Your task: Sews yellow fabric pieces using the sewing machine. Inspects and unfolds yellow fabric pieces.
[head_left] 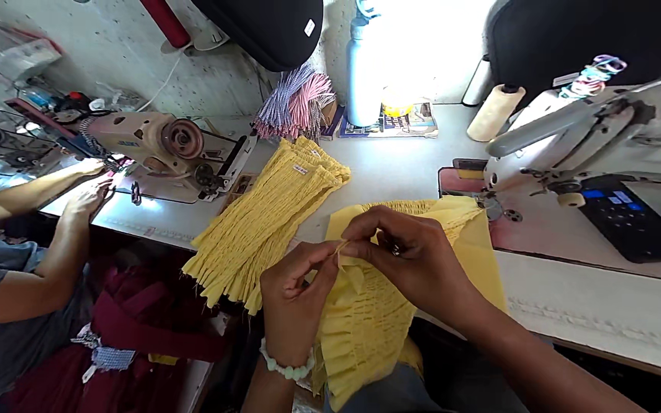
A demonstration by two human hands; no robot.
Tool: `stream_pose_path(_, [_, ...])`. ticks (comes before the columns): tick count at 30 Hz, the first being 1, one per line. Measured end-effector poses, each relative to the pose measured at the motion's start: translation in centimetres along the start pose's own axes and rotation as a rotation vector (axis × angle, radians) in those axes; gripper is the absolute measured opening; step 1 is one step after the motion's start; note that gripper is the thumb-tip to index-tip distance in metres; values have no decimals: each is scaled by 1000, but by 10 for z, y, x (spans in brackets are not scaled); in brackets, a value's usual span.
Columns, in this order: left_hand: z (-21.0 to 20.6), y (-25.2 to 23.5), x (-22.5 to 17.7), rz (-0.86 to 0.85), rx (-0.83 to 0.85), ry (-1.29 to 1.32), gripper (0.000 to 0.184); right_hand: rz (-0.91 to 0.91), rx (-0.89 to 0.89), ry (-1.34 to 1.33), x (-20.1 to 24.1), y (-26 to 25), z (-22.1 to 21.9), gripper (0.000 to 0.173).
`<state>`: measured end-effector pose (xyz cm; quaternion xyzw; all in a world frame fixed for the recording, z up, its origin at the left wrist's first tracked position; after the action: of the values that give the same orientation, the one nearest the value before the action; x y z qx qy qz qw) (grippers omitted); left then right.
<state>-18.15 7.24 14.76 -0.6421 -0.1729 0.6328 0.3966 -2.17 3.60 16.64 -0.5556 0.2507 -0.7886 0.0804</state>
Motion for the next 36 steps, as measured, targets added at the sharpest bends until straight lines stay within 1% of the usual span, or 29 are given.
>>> stream_pose_path(3, [0,-1,-4,-72,50,-64,14,-20,7,-4,1,0,1,17])
stream_pose_path(4, [0,-1,-6,-93,77,-85,16,-19,10,-6,1,0,1,15])
stream_pose_path(7, [-1,0,-12,-115,130,-111,29,-16,11,-28,2,1,3,11])
stream_pose_path(9, [-4,1,-15,-119,96,-146,26,-20,6,-44,2,3,4,12])
stream_pose_path(12, [-9,0,-18,-105,42,-195,13,-36,-5,-55,2,5,6,11])
stream_pose_path(14, [-8,0,-19,-83,63,-181,10,-37,-43,17,2,12,15,14])
stream_pose_path(15, [-6,0,-18,-75,85,-164,10,-30,-78,99,2,21,24,18])
stream_pose_path(17, [-4,1,-16,-63,108,-124,9,-43,-144,274,-1,52,52,25])
stream_pose_path(18, [-3,2,-14,-58,111,-102,9,-75,-149,344,-6,74,67,26])
stream_pose_path(20, [-2,4,-9,-47,130,-65,9,-237,-75,470,-28,125,95,27])
stream_pose_path(22, [0,5,-4,-40,153,-41,10,-506,78,556,-66,180,110,24])
stream_pose_path(24, [1,7,-2,-36,171,-25,11,-785,227,499,-108,224,112,20])
stream_pose_path(25, [1,7,-1,-29,178,-25,11,-854,250,442,-128,239,110,18])
stream_pose_path(27, [1,6,-1,-24,177,-31,11,-883,201,287,-158,254,102,16])
stream_pose_path(29, [2,5,0,-13,160,-27,10,-882,107,179,-170,256,96,16])
stream_pose_path(31, [3,4,0,1,156,-26,9,-841,45,95,-158,255,89,13])
stream_pose_path(32, [5,4,2,9,156,-26,9,-774,25,47,-143,255,84,11])
stream_pose_path(34, [7,2,7,29,149,-16,8,-552,25,-34,-102,248,73,10])
stream_pose_path(36, [9,0,14,70,133,19,7,-306,57,3,-59,231,66,16])
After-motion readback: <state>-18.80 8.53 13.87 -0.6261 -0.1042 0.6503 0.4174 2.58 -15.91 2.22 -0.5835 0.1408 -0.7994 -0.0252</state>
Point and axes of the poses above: each hand's wrist, its own y-axis away from the middle knuckle, its own z-axis out of the back of the hand, x = y × z, the point moved 5 cm from there along -y, towards the middle knuckle, and after that the axes turned 12 degrees about -z, right-handed, at the moved point
